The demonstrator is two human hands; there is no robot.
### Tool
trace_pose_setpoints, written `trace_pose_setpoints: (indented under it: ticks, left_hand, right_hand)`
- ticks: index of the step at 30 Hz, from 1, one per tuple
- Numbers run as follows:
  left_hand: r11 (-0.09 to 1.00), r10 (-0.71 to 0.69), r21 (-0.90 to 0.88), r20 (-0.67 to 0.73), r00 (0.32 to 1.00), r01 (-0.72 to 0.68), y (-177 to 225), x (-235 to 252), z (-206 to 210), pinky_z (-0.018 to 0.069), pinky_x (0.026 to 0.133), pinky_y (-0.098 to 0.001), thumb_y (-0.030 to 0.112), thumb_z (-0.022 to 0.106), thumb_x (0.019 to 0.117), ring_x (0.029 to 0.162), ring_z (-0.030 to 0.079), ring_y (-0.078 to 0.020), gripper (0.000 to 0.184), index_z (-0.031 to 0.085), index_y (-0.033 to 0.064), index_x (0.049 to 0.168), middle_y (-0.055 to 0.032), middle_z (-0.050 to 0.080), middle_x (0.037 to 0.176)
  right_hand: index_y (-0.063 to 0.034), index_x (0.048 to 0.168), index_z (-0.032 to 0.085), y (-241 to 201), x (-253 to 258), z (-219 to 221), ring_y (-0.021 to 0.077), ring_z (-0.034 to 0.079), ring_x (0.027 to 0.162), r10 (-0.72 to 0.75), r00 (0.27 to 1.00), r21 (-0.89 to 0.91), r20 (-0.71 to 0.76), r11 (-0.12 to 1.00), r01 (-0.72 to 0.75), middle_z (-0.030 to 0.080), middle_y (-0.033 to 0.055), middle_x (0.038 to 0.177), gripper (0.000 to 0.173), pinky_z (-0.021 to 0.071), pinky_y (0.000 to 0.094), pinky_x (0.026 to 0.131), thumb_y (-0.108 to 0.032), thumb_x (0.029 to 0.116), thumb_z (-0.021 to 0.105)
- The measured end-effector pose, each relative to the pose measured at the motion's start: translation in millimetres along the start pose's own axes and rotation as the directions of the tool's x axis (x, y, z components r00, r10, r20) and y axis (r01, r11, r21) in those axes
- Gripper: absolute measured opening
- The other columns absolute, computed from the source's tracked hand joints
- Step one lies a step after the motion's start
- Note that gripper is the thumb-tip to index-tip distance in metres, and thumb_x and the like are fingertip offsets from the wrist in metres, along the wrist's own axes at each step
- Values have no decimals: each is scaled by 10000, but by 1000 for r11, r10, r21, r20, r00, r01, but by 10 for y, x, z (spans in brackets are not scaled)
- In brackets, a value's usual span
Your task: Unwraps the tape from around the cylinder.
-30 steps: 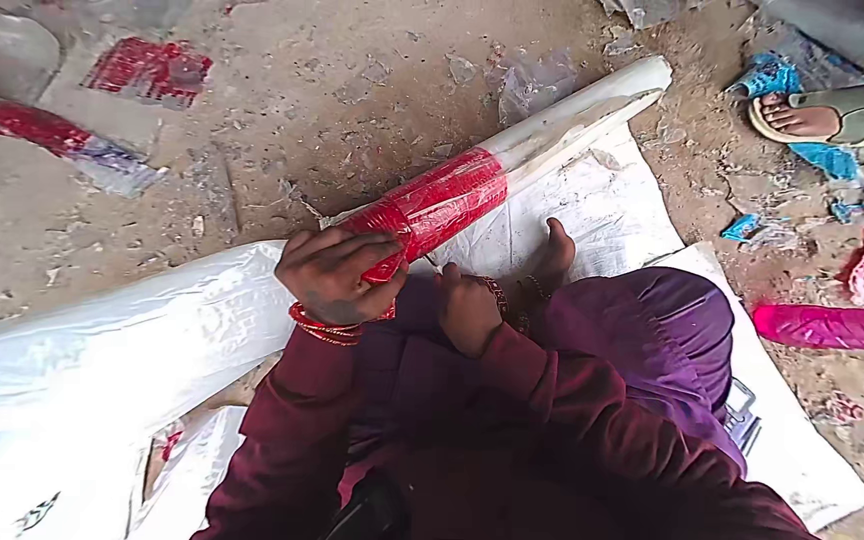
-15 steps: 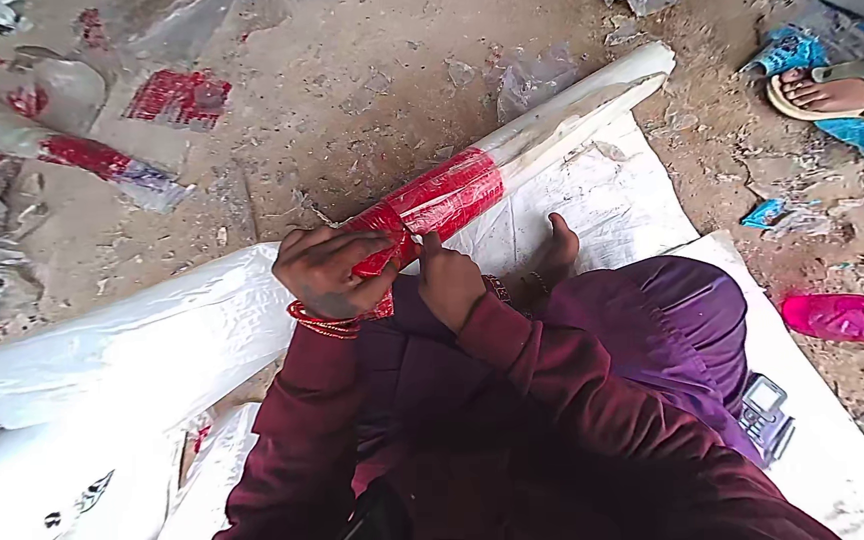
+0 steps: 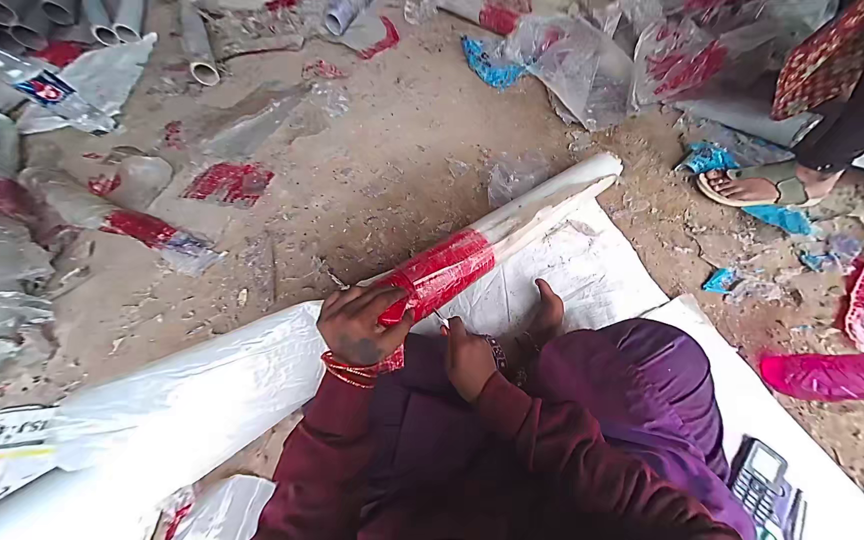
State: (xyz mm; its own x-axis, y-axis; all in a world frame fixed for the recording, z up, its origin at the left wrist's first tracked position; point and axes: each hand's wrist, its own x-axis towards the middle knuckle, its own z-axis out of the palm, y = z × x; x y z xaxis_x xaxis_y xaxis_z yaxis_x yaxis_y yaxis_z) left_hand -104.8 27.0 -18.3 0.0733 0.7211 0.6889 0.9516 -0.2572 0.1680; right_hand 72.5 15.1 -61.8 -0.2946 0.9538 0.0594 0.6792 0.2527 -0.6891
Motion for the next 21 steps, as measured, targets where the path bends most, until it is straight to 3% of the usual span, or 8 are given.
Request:
trace_pose_setpoints:
  ticks: [3,8,10,13,15,17,19,21]
  left_hand:
    - [998,-70,17,143,987,68,79,85,-120,545,809,-511,447,626,819,921,757,-284,400,831,137,966,-68,802,996]
    - [986,-159,-1,318,935,168,329,147,-375,437,1082,-602,417,414,1038,1139,718,-343,547,768,20,1169,-124,761,1190]
    - [951,-251,-97,304,919,292,406,135,-420,330,1198,-563,272,341,1088,1252,659,-353,509,658,-48,1325,-164,700,1313]
    - [902,-326,-200,264,908,382,340,194,-532,468,1103,-513,-11,486,972,1316,597,-392,453,535,-101,1413,-234,591,1439]
    - [951,-300,60,426,854,304,243,396,-753,502,1032,-574,15,683,901,1322,585,-409,448,642,-16,1346,-188,618,1424]
    - [895,-444,389,723,530,218,203,778,-951,449,1055,-607,323,683,988,1396,519,-345,485,600,188,1446,-44,584,1493]
    - [846,-529,506,834,157,166,44,1092,-914,366,1118,-653,503,576,1023,1422,490,-365,663,388,214,1589,-91,509,1558]
    - [875,-478,472,877,42,111,-253,1132,-772,326,1176,-619,529,563,1020,1439,459,-400,765,300,138,1622,-183,476,1562]
  right_hand:
    - [85,972,693,-74,525,-175,355,736,687,-305,834,-96,-459,951,295,718,186,775,231,582,460,579,-86,957,539]
    - [64,1262,625,-379,1295,-383,406,649,1204,-243,962,-240,127,933,267,702,254,1203,328,430,535,1090,-144,1064,468]
    - [28,1373,545,-393,1362,-393,393,651,1207,-131,938,-264,322,939,221,690,248,1227,413,419,522,1110,-232,1111,360]
    - [31,1286,598,-258,1277,-350,388,693,1121,-205,947,-223,247,939,261,718,236,1146,398,472,523,1049,-237,1103,367]
    - [40,1229,630,-197,1225,-336,380,714,1073,-257,949,-196,181,936,291,733,230,1091,376,497,513,1009,-218,1088,395]
    - [27,1255,617,-202,1229,-383,375,707,1091,-239,946,-188,219,941,281,727,226,1111,381,506,513,999,-227,1095,383]
    - [0,1342,564,-255,1272,-452,385,682,1140,-170,932,-192,322,952,240,702,226,1185,405,501,538,997,-250,1109,346]
    - [-19,1382,525,-292,1333,-476,389,672,1156,-134,913,-203,384,953,225,691,224,1211,416,496,549,1000,-265,1113,326]
